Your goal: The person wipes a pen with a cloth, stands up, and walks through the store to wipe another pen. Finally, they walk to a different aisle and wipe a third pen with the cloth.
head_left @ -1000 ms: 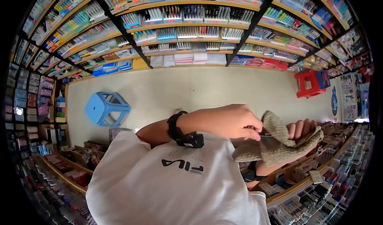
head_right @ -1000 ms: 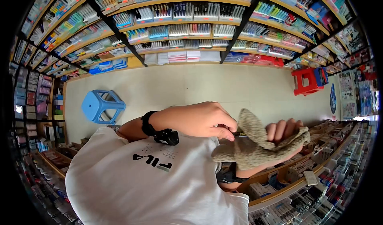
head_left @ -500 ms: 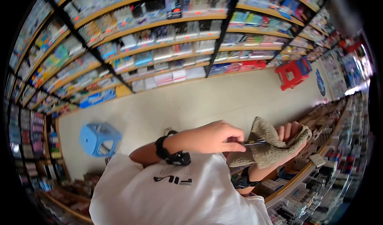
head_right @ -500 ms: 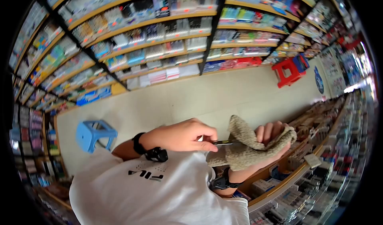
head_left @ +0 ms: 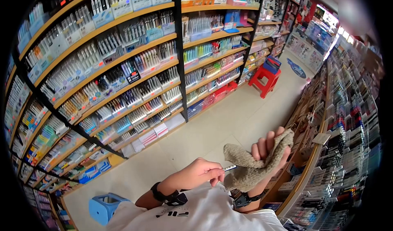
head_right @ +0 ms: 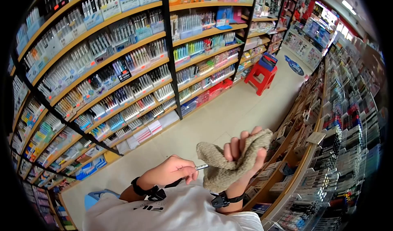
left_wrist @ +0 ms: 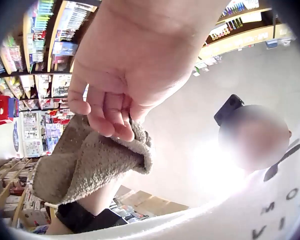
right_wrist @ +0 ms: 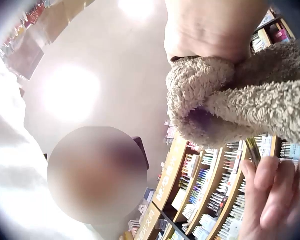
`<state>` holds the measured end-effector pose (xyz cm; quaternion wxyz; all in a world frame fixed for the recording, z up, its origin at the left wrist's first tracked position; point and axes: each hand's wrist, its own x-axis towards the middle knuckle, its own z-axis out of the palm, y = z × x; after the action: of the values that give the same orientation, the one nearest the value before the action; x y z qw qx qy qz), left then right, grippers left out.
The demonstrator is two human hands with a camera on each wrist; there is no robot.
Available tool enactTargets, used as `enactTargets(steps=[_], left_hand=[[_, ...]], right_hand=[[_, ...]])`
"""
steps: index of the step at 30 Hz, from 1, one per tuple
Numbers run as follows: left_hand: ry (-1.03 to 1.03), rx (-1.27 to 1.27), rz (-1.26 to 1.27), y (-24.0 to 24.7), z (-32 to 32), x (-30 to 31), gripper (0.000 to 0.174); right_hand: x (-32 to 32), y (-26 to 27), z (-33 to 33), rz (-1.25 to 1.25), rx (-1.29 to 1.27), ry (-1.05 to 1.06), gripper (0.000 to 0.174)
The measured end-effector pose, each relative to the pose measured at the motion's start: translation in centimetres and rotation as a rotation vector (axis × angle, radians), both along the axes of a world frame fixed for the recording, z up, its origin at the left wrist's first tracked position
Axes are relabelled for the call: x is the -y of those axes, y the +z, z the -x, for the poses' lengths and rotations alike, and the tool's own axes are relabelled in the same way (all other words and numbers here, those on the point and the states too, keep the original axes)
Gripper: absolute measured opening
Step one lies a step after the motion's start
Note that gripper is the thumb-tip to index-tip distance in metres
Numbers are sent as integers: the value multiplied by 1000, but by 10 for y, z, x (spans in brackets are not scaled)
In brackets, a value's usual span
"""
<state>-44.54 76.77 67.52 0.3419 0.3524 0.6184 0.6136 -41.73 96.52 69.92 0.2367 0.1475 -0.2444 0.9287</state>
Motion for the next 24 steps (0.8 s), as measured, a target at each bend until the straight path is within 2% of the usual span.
enactTargets(steps=[2, 4, 5, 8, 11, 14, 17, 20, 24], left_hand=[[41, -95, -4, 6, 2, -6, 20], [100, -155, -54, 6, 1, -12, 15], [147, -106, -106, -1, 0, -15, 13], [195, -246, -51, 1, 2, -12, 14], [199, -332, -94, 6, 1, -9, 11], [163, -370, 54, 3, 1, -2, 12], [158, -417, 109, 8, -1, -2, 13], [163, -619, 54, 19, 0, -6, 13], [163, -766, 104, 37, 1, -7, 12]], right_hand=[[18, 9, -3, 27, 50, 29, 30], [31, 1, -3, -26, -11, 104, 39], [38, 3, -4, -88, 14, 106, 39], [43, 5, -7, -139, 19, 124, 40], [36, 0, -8, -55, 31, 152, 33], [29, 5, -9, 27, 43, 59, 30], [21, 1, -8, 63, -8, 92, 27], [12, -1, -9, 90, -77, 98, 26], [-13, -7, -11, 112, -223, 104, 25]])
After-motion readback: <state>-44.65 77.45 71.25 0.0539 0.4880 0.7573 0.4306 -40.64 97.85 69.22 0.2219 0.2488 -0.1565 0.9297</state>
